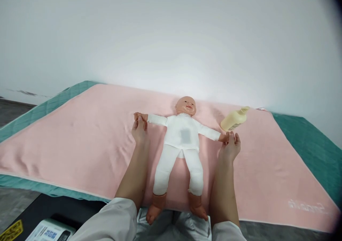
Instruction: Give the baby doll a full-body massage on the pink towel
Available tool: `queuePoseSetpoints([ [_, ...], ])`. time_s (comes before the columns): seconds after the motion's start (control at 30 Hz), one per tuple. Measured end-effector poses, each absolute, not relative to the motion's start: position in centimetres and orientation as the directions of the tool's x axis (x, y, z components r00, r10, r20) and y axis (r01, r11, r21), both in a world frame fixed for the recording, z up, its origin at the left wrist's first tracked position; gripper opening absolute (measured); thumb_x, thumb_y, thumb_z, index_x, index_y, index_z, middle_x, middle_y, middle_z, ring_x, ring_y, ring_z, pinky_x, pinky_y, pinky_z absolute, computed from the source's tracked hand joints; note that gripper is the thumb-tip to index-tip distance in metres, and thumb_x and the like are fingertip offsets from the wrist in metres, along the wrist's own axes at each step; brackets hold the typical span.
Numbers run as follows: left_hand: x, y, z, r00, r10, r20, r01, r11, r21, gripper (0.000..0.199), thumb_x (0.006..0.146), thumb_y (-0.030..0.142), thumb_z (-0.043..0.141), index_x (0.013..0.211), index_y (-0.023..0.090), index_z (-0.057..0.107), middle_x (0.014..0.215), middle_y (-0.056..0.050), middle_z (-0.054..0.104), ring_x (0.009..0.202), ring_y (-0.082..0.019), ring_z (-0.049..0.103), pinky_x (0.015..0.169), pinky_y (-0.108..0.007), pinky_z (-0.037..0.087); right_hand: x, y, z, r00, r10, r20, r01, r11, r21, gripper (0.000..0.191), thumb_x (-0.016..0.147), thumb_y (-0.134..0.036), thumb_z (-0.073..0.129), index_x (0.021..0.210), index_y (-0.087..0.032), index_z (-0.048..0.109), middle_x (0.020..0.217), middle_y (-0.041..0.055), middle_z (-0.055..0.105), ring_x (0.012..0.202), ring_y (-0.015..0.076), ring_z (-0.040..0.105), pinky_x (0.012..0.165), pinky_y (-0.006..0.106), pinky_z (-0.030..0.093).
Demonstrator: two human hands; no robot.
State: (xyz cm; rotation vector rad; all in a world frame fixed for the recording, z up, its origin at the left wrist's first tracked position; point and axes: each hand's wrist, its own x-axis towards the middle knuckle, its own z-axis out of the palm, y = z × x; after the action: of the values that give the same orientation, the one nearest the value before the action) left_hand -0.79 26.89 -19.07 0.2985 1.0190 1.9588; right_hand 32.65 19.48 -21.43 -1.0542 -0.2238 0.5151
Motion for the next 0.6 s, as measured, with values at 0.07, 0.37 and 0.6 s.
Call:
queuePoseSetpoints([
  [0.07,-0.9,27.2,-19.5,-0.563,0.781,-0.269,-0.65,-0.218,0.728,0.019,0.086,0.028,0.069,0.104,0.021,0.07,0.115,-0.005,0.067,0.103,-0.015,0.066,0.088,-0.023,0.056,33.1,19.6,-22.0,0.847,0.52,-0.108,-0.329,0.353,-0.876,0.056,0.068,-0.025,0.075,0.117,-0.021,0.05,0.133,0.0067,0.055,0.114,0.0149,0.063,0.098,0.032,0.053],
  [0.37,-1.4,28.2,-20.8,-0.46,0.735,-0.498,-0.79,-0.082,0.608,0.006,0.091,0.024,0.06,0.088,0.019,0.062,0.098,-0.004,0.068,0.098,-0.013,0.067,0.086,-0.023,0.056,33.4,19.9,-23.2,0.773,0.596,-0.217,-0.499,0.36,-0.788,0.064,0.056,-0.006,0.073,0.111,-0.022,0.044,0.092,-0.004,0.055,0.099,0.0137,0.066,0.093,0.032,0.057],
  [0.6,-1.1,27.8,-20.6,-0.503,0.775,-0.383,-0.706,-0.112,0.7,0.011,0.09,0.028,0.062,0.098,0.02,0.063,0.108,-0.005,0.067,0.107,-0.015,0.065,0.095,-0.028,0.053,32.9,19.8,-22.8,0.829,0.553,-0.09,-0.283,0.275,-0.919,0.062,0.066,-0.024,0.074,0.121,-0.024,0.046,0.123,0.0039,0.058,0.117,0.0158,0.06,0.101,0.037,0.051],
])
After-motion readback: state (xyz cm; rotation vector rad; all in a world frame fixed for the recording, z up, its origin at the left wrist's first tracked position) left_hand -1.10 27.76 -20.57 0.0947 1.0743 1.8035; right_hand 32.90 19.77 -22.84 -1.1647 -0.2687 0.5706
